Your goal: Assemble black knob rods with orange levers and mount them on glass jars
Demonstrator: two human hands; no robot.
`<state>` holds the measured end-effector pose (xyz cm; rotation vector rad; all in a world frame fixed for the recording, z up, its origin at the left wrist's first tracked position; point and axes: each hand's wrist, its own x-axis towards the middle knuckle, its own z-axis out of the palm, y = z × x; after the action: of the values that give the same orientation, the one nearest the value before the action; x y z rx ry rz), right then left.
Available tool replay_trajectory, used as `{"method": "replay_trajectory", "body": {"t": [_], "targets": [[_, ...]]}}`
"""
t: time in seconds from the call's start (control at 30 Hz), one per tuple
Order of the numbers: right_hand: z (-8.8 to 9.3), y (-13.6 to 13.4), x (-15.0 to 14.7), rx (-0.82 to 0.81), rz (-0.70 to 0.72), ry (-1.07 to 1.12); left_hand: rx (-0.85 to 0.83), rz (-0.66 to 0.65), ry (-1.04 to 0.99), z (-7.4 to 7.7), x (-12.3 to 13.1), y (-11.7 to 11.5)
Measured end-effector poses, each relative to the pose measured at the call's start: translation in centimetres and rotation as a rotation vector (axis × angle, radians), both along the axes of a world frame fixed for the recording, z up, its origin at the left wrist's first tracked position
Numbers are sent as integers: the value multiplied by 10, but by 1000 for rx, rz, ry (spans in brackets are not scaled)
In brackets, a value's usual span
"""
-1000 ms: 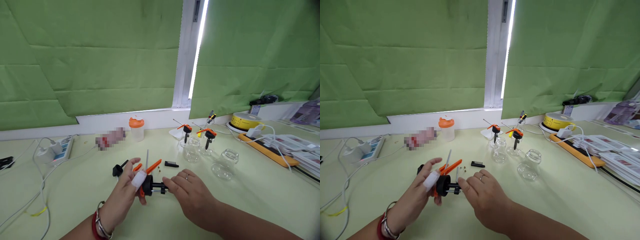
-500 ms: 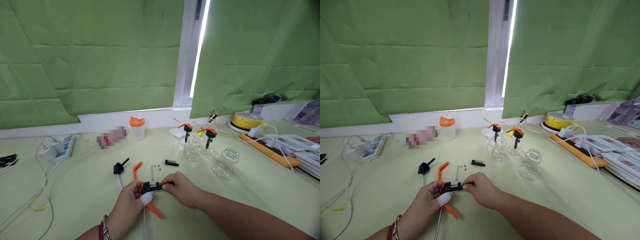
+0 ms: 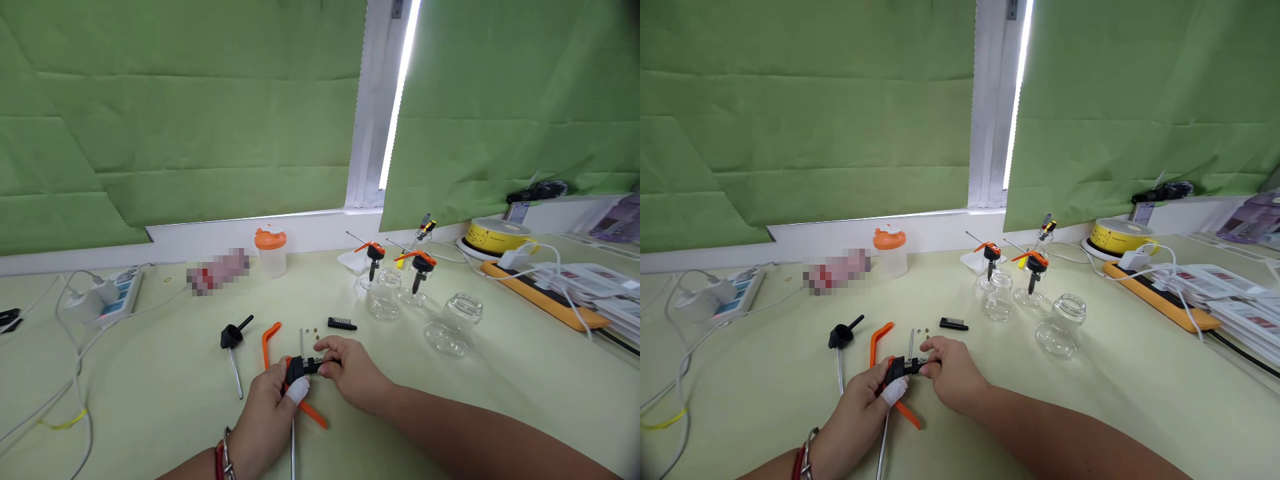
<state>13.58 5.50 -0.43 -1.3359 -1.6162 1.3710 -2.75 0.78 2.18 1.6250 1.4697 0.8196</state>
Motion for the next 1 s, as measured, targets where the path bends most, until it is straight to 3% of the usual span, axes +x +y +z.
{"method": "replay_trajectory", "body": {"t": [1.0], "targets": [[1,0,4,116,74,-92,-15,-7,-71,0,-4,2]]}}
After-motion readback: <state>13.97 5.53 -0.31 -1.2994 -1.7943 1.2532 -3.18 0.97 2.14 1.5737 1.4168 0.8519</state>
